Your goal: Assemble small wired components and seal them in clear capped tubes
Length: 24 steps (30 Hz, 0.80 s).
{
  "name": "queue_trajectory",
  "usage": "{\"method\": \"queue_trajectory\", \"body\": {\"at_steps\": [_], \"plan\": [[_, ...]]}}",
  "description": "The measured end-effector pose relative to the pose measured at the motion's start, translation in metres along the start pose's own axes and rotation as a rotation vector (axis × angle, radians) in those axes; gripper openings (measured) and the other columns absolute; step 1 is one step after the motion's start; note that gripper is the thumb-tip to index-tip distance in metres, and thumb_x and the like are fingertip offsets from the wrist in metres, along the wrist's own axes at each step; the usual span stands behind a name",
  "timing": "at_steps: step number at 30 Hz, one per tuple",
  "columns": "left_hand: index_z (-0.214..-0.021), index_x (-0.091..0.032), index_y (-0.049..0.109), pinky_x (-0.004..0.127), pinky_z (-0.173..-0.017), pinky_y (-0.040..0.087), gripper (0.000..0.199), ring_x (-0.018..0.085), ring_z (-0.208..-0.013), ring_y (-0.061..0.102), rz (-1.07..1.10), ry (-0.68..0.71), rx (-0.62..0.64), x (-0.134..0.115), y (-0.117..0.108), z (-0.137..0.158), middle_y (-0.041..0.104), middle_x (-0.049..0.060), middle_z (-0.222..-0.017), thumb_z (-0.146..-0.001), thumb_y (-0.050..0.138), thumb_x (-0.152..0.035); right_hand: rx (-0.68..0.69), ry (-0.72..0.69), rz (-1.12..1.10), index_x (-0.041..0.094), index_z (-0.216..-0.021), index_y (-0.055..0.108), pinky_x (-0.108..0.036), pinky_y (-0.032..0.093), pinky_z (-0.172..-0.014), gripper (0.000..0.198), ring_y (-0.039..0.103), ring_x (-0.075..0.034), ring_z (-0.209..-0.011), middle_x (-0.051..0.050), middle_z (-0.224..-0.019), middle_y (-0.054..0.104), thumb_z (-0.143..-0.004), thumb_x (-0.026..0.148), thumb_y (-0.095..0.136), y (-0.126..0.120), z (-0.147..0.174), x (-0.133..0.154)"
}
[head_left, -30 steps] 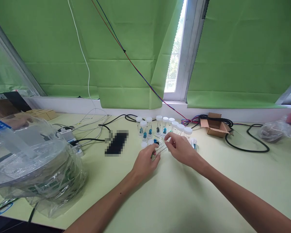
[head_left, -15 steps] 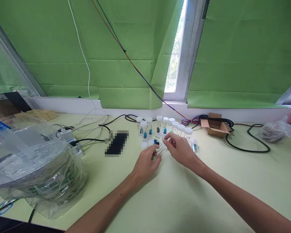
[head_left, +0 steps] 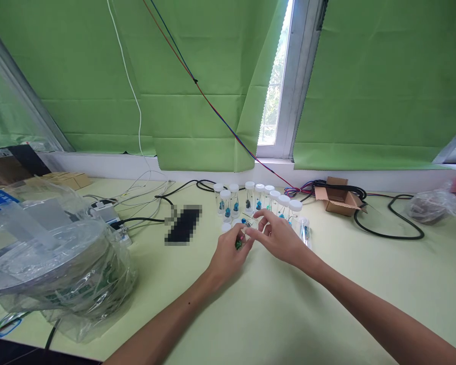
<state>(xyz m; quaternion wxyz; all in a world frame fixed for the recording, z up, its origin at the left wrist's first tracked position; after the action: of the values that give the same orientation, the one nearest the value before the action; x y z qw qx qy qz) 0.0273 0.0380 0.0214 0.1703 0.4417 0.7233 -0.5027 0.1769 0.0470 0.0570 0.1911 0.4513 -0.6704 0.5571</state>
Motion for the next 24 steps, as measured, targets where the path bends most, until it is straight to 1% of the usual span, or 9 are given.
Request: {"method": "queue_trajectory", "body": {"at_steps": [2, 5, 7, 10, 12, 15, 19, 21, 24], "plan": [[-0.097, -0.021, 0.058, 0.026, -0.061, 0.039, 0.020, 0.014, -0.063, 0.049, 0.040, -0.012, 0.016, -0.001, 0.002, 0.000, 0.061, -0.001, -0.076, -0.092, 0.051, -0.039, 0.030, -0.001, -0.020, 0.021, -0.110, 0.056, -0.026, 0.043, -0.058, 0.042, 0.055, -0.013, -0.059, 0.002, -0.079, 0.058, -0.081, 0.051, 0.065, 0.003, 0.001, -0.001], [-0.098, -0.021, 0.060, 0.027, -0.062, 0.041, 0.022, 0.014, -0.065, 0.051, 0.070, -0.013, 0.046, -0.002, 0.004, 0.001, 0.063, 0.001, -0.079, -0.092, 0.050, -0.039, 0.048, -0.006, -0.110, 0.021, -0.099, 0.061, -0.025, 0.042, -0.055, 0.033, 0.053, -0.013, -0.060, 0.003, -0.074, 0.055, -0.081, 0.049, 0.065, 0.008, 0.001, -0.002], [-0.102, -0.020, 0.062, 0.028, -0.065, 0.044, 0.024, 0.015, -0.068, 0.054, 0.079, 0.025, 0.071, -0.003, 0.004, 0.000, 0.065, 0.002, -0.083, -0.092, 0.050, -0.038, 0.019, -0.021, -0.159, 0.020, -0.090, 0.062, -0.025, 0.041, -0.054, 0.028, 0.051, -0.012, -0.060, 0.003, -0.069, 0.051, -0.081, 0.046, 0.066, 0.008, 0.001, -0.002], [-0.116, -0.021, 0.062, 0.033, -0.079, 0.047, 0.032, 0.020, -0.086, 0.061, 0.079, 0.103, 0.089, -0.003, 0.000, -0.002, 0.069, 0.006, -0.103, -0.088, 0.058, -0.037, -0.070, -0.040, -0.172, 0.020, -0.086, 0.061, -0.024, 0.036, -0.051, 0.024, 0.044, -0.011, -0.056, 0.005, -0.064, 0.045, -0.079, 0.041, 0.068, 0.004, 0.001, -0.001], [-0.119, -0.021, 0.061, 0.035, -0.087, 0.046, 0.038, 0.022, -0.096, 0.061, 0.043, 0.137, 0.039, 0.000, -0.007, -0.006, 0.068, 0.008, -0.113, -0.084, 0.064, -0.036, -0.124, -0.033, -0.159, 0.020, -0.086, 0.060, -0.024, 0.033, -0.050, 0.022, 0.040, -0.011, -0.055, 0.006, -0.064, 0.042, -0.078, 0.038, 0.069, 0.001, 0.001, -0.001], [-0.111, -0.020, 0.064, 0.034, -0.083, 0.048, 0.027, 0.021, -0.094, 0.061, 0.003, 0.191, -0.022, 0.007, -0.017, -0.012, 0.069, 0.007, -0.104, -0.089, 0.057, -0.035, -0.160, -0.017, -0.131, 0.020, -0.086, 0.059, -0.024, 0.032, -0.050, 0.022, 0.040, -0.011, -0.055, 0.006, -0.065, 0.040, -0.077, 0.037, 0.069, -0.002, 0.001, -0.002], [-0.100, -0.019, 0.065, 0.033, -0.071, 0.048, 0.021, 0.019, -0.077, 0.059, -0.150, 0.045, -0.183, 0.031, -0.029, -0.021, 0.068, 0.006, -0.092, -0.090, 0.055, -0.034, -0.149, -0.022, -0.118, 0.020, -0.088, 0.059, -0.024, 0.033, -0.051, 0.024, 0.040, -0.011, -0.055, 0.006, -0.064, 0.041, -0.078, 0.039, 0.068, 0.000, 0.001, -0.004], [-0.100, -0.018, 0.067, 0.036, -0.078, 0.047, 0.020, 0.024, -0.088, 0.059, -0.279, 0.017, -0.204, 0.043, -0.030, -0.023, 0.067, 0.009, -0.095, -0.088, 0.056, -0.029, -0.144, -0.020, -0.124, 0.020, -0.090, 0.059, -0.024, 0.033, -0.052, 0.024, 0.040, -0.011, -0.055, 0.006, -0.064, 0.041, -0.079, 0.039, 0.066, 0.002, 0.002, -0.005], [-0.101, -0.019, 0.071, 0.042, -0.086, 0.045, 0.022, 0.030, -0.100, 0.052, -0.440, -0.013, -0.165, 0.056, -0.028, -0.023, 0.065, 0.012, -0.100, -0.086, 0.057, -0.026, -0.130, -0.017, -0.106, 0.020, -0.091, 0.059, -0.024, 0.033, -0.053, 0.022, 0.041, -0.011, -0.056, 0.006, -0.064, 0.041, -0.079, 0.038, 0.066, 0.007, 0.002, -0.007]]}}
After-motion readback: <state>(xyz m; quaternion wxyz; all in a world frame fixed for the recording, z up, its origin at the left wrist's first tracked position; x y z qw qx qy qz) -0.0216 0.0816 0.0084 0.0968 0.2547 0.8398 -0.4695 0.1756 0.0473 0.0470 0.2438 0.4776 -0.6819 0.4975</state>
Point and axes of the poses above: each hand's wrist, its own z-axis away from the middle knuckle, its own y-axis out of the palm, x = y × z, the point moved 4 cm from there along -z, towards the middle knuckle
